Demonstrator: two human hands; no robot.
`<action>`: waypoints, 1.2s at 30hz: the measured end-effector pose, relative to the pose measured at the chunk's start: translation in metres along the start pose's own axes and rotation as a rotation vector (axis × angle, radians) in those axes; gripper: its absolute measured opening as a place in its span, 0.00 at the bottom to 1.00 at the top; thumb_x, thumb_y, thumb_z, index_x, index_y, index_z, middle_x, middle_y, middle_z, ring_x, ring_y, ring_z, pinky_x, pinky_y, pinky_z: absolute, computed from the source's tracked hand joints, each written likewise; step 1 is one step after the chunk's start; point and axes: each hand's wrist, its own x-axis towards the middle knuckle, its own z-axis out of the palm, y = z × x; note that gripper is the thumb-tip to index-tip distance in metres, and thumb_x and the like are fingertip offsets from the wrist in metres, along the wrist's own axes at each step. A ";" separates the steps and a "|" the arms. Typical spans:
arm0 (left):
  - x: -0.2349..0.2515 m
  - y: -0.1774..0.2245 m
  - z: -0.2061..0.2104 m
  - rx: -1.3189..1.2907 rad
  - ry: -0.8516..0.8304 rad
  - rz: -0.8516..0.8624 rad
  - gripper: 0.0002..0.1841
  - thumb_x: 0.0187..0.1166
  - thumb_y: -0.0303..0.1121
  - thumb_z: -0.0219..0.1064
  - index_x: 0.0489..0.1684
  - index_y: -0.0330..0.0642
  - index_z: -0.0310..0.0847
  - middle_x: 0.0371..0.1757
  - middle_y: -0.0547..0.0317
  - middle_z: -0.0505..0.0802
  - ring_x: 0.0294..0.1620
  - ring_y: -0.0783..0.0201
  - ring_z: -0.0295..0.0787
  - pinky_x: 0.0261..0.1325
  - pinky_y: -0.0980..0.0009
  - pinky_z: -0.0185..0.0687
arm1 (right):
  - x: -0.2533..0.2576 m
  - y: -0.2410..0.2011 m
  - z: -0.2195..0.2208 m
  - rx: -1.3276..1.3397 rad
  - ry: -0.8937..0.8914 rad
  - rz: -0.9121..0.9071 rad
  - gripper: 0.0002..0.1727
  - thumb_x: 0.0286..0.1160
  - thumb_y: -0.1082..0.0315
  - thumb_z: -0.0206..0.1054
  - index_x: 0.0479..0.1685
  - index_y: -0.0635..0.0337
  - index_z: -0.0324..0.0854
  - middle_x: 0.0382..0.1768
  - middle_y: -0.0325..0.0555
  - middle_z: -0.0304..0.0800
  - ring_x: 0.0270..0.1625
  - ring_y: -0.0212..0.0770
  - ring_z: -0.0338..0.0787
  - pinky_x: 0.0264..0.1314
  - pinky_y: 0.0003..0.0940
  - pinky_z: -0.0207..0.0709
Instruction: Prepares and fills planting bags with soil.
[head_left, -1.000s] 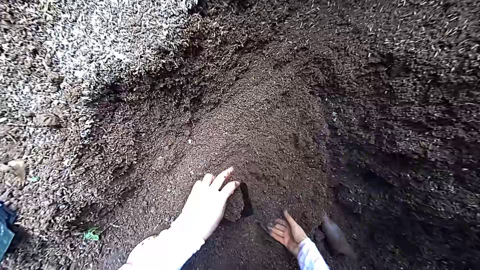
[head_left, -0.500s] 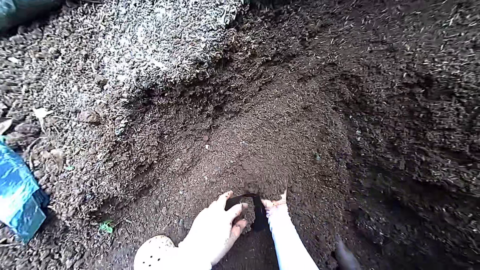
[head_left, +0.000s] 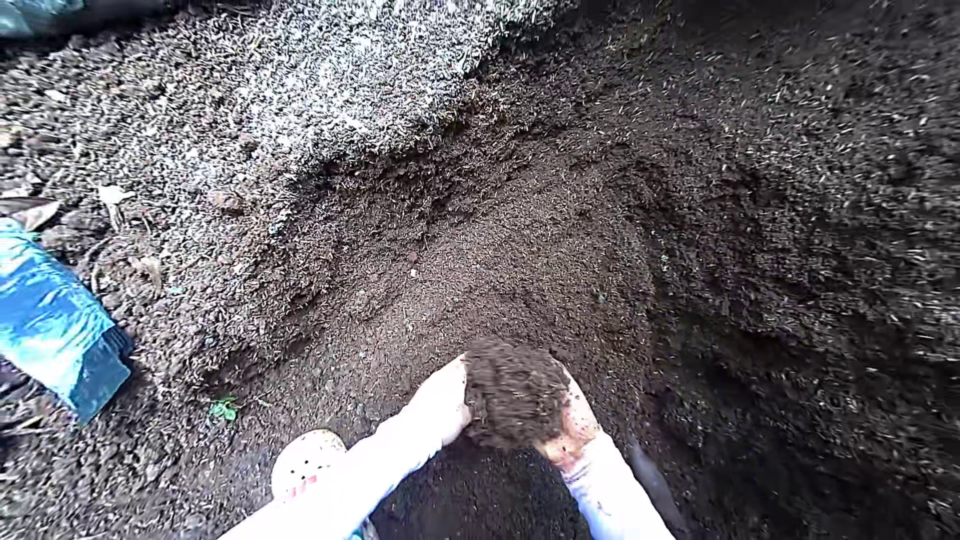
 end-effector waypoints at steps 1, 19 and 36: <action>-0.003 0.001 -0.001 0.041 -0.029 -0.039 0.32 0.77 0.25 0.68 0.81 0.21 0.64 0.82 0.31 0.74 0.87 0.44 0.68 0.89 0.52 0.59 | -0.005 -0.003 0.011 -0.121 0.073 0.000 0.32 0.95 0.44 0.31 0.56 0.52 0.80 0.42 0.44 0.95 0.45 0.40 0.95 0.45 0.39 0.91; -0.051 -0.006 -0.022 -0.098 0.116 0.161 0.38 0.79 0.28 0.67 0.94 0.47 0.59 0.90 0.50 0.71 0.88 0.52 0.68 0.88 0.47 0.61 | -0.031 0.017 0.034 -1.919 0.364 -0.297 0.21 0.90 0.58 0.53 0.54 0.64 0.86 0.50 0.61 0.92 0.56 0.61 0.92 0.58 0.64 0.79; 0.014 0.000 0.011 0.501 0.132 0.124 0.19 0.91 0.27 0.50 0.76 0.39 0.76 0.58 0.36 0.90 0.56 0.36 0.91 0.54 0.40 0.85 | -0.047 0.082 0.032 -1.990 -0.013 -0.139 0.41 0.87 0.49 0.59 0.89 0.71 0.59 0.90 0.65 0.60 0.92 0.53 0.63 0.93 0.42 0.57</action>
